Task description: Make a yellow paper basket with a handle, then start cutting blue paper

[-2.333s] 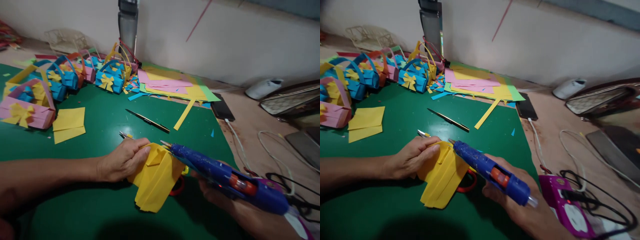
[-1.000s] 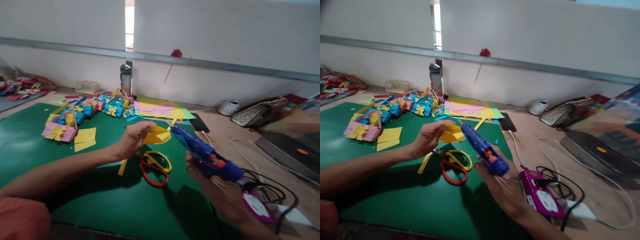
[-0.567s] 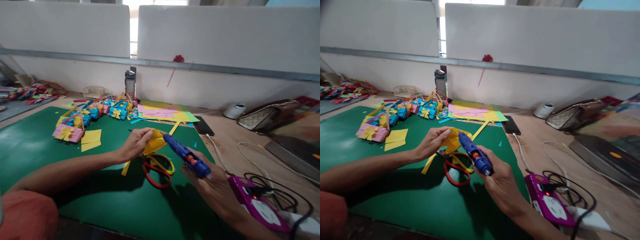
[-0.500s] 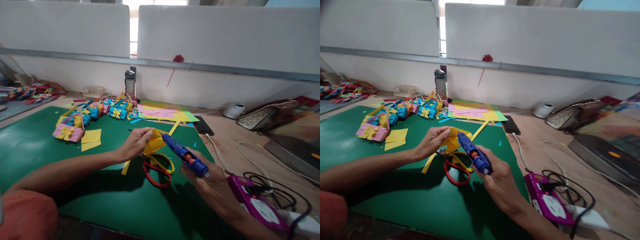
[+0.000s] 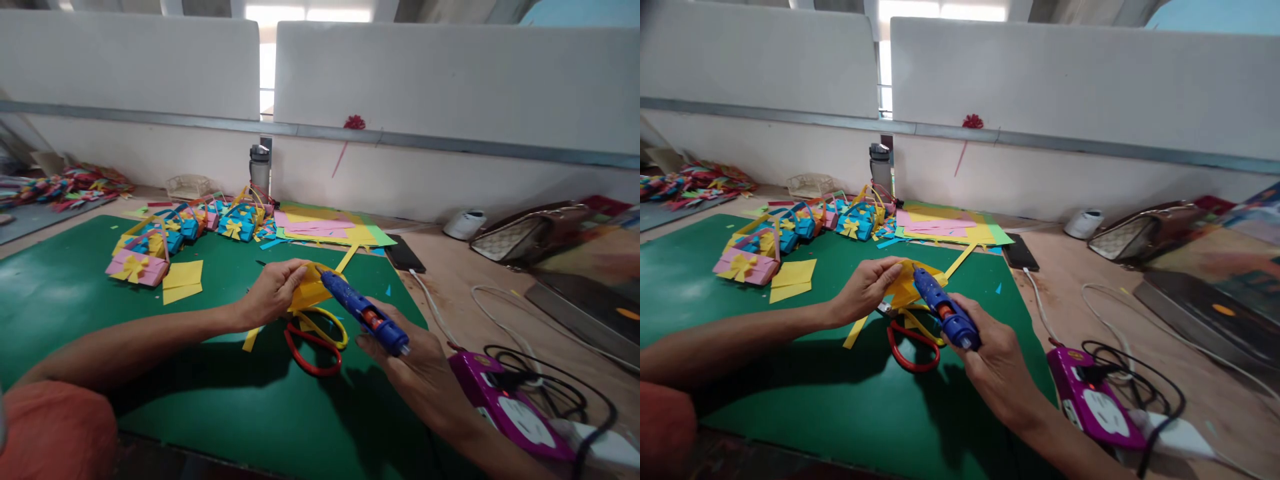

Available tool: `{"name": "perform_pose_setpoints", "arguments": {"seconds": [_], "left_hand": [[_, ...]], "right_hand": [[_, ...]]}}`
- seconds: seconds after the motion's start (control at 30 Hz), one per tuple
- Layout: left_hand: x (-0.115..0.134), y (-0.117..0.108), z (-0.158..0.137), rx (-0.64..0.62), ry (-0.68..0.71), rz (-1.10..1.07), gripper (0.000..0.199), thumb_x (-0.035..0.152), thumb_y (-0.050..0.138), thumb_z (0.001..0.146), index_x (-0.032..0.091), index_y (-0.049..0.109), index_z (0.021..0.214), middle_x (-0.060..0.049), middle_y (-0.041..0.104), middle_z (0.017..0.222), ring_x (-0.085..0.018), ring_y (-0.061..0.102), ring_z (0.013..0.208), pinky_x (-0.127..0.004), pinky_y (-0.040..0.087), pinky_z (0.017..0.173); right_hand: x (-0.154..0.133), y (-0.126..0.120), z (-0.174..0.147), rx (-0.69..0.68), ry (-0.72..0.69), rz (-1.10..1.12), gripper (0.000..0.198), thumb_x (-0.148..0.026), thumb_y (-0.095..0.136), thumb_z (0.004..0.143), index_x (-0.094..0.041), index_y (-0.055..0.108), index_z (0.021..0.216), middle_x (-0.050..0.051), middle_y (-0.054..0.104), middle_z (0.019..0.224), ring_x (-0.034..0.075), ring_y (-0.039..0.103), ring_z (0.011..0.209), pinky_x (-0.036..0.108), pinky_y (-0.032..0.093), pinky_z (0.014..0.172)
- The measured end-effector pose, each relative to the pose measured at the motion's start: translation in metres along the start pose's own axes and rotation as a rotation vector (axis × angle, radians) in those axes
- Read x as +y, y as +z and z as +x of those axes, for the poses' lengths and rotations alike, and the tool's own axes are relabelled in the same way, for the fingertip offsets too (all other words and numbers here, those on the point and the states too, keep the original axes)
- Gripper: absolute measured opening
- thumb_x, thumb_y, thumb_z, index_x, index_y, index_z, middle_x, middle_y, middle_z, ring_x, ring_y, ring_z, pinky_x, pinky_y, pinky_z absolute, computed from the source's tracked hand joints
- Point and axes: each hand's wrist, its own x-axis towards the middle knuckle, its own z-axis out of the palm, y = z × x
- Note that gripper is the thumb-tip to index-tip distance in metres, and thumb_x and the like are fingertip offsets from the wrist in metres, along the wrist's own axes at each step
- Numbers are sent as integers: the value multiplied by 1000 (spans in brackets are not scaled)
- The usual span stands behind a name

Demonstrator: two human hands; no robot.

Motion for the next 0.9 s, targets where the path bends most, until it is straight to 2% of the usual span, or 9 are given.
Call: {"name": "perform_pose_setpoints", "arguments": {"seconds": [0.2, 0.4, 0.63, 0.9], "left_hand": [[2, 1, 0, -9, -38, 5, 32, 30, 36, 90, 11, 61, 87, -2, 58, 74, -10, 47, 65, -19, 40, 59], [1, 0, 0, -4, -42, -16, 33, 31, 35, 91, 11, 61, 87, -2, 57, 75, -11, 46, 67, -20, 39, 61], [0, 0, -1, -38, -30, -16, 33, 31, 33, 91, 12, 60, 88, -1, 57, 74, -10, 47, 65, -19, 39, 59], [1, 0, 0, -8, -30, -20, 32, 30, 34, 91, 12, 60, 84, -1, 56, 73, -10, 46, 64, -19, 38, 58]], "right_hand": [[-2, 1, -1, -7, -14, 8, 36, -37, 50, 82, -23, 55, 115, 2, 65, 85, 17, 61, 67, 28, 49, 60], [-2, 3, -1, -8, -13, 21, 37, -35, 51, 82, -23, 54, 116, 2, 66, 89, 18, 62, 74, 28, 50, 64], [-2, 6, -1, 34, -74, 79, 33, -32, 52, 83, -25, 54, 115, 1, 66, 93, 17, 63, 76, 28, 50, 68], [3, 6, 0, 4, -95, 67, 36, -26, 52, 82, -25, 52, 118, 2, 64, 98, 18, 62, 83, 29, 50, 74]]}}
